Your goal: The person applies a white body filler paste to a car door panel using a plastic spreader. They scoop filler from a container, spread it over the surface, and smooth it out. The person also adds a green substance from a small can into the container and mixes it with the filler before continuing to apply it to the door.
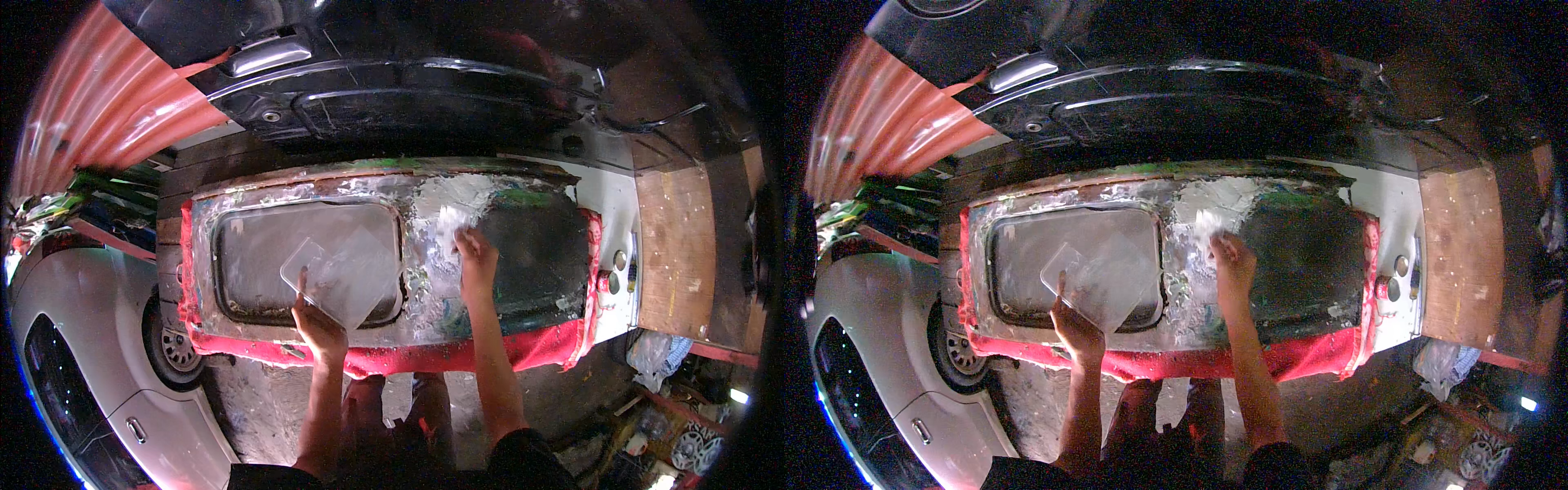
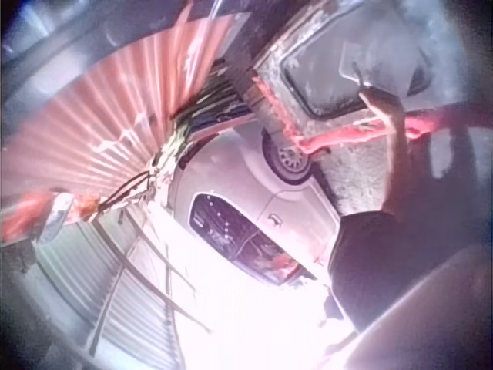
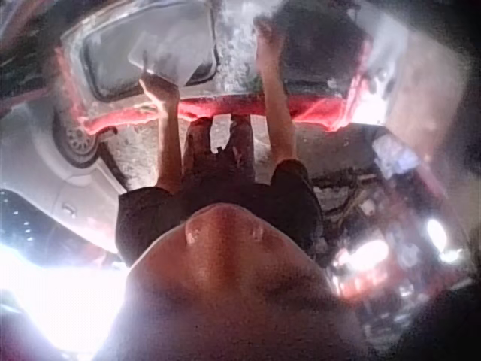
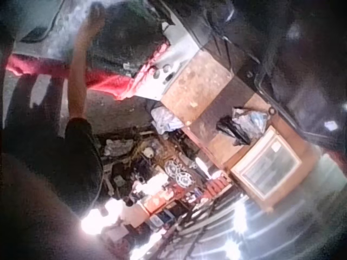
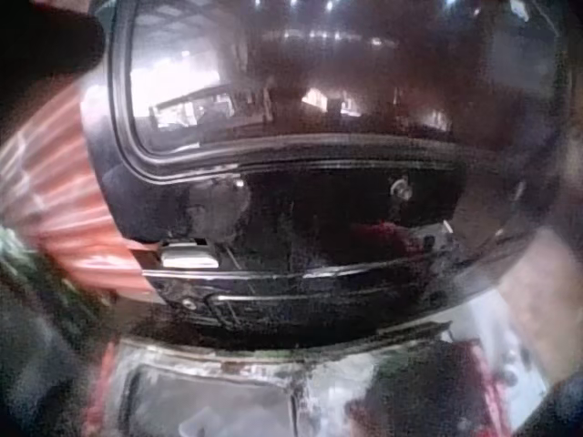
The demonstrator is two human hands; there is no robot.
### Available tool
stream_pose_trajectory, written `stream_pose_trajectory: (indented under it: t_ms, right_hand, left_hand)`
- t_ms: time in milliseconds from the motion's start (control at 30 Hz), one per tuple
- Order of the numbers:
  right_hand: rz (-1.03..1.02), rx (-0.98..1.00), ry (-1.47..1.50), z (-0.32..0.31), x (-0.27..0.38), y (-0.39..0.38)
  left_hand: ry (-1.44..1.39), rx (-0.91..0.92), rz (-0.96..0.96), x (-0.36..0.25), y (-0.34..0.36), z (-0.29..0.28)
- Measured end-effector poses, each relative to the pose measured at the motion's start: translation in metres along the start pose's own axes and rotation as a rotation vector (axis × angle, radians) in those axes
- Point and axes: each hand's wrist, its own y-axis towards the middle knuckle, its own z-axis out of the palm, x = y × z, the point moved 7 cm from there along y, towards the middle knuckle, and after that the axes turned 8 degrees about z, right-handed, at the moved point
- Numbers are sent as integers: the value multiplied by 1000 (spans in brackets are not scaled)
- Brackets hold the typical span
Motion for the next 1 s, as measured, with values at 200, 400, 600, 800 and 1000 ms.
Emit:
stream_pose_trajectory:
  t_ms: [200, 400, 600, 800, 1000]
  right_hand:
    - [-852, -73, -686, 65, 72, 37]
    - [-973, 123, -1007, 93, 51, 49]
    - [-919, 277, -1167, 88, 49, 41]
    - [-909, 264, -1032, 70, 63, 40]
    - [-916, -70, -1159, 71, 64, 51]
  left_hand:
    - [-64, -59, -25, 11, 25, 14]
    - [-113, -110, -49, 12, 47, 22]
    - [-6, -124, -53, 18, 58, 5]
    - [50, -126, -49, 19, 59, 8]
    - [-29, -167, -60, 23, 63, 15]
